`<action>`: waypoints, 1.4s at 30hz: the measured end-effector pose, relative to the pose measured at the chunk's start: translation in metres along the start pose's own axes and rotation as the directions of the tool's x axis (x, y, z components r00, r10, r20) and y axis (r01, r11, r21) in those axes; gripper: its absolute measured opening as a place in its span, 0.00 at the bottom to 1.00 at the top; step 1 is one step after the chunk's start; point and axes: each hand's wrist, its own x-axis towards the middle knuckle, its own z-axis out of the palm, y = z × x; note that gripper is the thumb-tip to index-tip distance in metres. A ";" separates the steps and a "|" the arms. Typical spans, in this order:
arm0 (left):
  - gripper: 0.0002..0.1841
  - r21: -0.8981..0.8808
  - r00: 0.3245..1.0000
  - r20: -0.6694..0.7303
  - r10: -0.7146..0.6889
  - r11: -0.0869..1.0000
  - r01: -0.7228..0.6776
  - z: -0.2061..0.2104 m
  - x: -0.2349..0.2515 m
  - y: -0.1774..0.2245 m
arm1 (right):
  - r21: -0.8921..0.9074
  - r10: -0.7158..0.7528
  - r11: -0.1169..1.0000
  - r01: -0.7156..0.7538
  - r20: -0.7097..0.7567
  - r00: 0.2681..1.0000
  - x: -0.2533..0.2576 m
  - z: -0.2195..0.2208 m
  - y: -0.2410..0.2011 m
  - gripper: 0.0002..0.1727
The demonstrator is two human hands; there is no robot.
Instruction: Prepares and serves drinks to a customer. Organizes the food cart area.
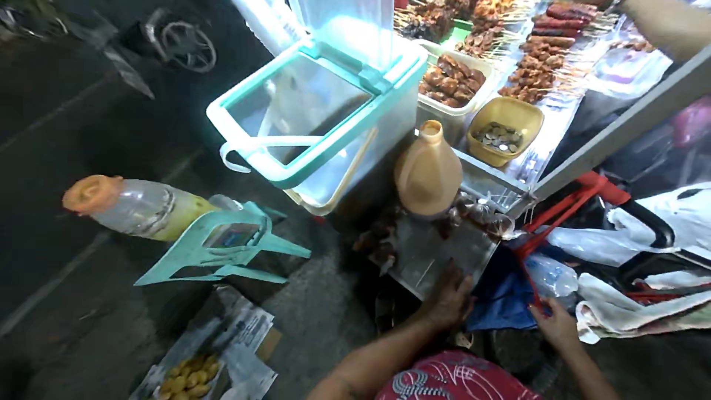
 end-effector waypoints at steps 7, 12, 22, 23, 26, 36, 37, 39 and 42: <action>0.26 0.032 1.000 -0.024 0.001 0.999 0.000 0.006 -0.004 -0.002 | -0.024 0.038 0.999 -0.036 0.093 0.995 -0.004 -0.012 -0.018 0.26; 0.26 0.038 1.000 -0.010 0.028 0.999 -0.028 0.010 0.002 -0.007 | 0.074 0.080 0.994 -0.086 0.072 0.994 0.001 -0.026 -0.017 0.27; 0.26 0.104 0.993 -0.064 0.101 0.990 -0.094 0.016 0.003 -0.013 | 0.181 0.014 0.983 -0.039 0.139 0.990 0.032 -0.002 -0.033 0.26; 0.26 0.108 0.991 -0.072 0.110 0.989 -0.102 0.016 0.003 -0.013 | 0.171 0.008 0.984 -0.038 0.173 0.985 0.032 -0.006 -0.039 0.27; 0.26 0.124 0.988 -0.092 0.125 0.986 -0.113 0.017 0.001 -0.013 | 0.233 -0.050 0.972 0.028 0.087 0.995 0.038 -0.029 -0.066 0.28; 0.27 0.122 0.989 -0.103 0.106 0.988 -0.093 0.018 0.002 -0.012 | 0.536 0.141 0.825 -0.181 0.116 0.983 0.118 -0.019 -0.073 0.23; 0.26 0.117 0.988 -0.103 0.111 0.988 -0.099 0.019 0.001 -0.013 | 0.433 0.181 0.862 -0.265 0.226 0.957 0.111 -0.006 -0.059 0.28; 0.26 0.105 0.988 -0.093 0.121 0.988 -0.111 0.016 0.002 -0.013 | 0.280 0.357 0.842 -0.461 0.352 0.865 0.090 0.005 -0.047 0.35; 0.26 0.068 0.993 -0.047 0.108 0.992 -0.105 0.014 0.002 -0.012 | 0.118 0.519 0.801 -0.587 0.352 0.779 0.071 -0.017 -0.041 0.37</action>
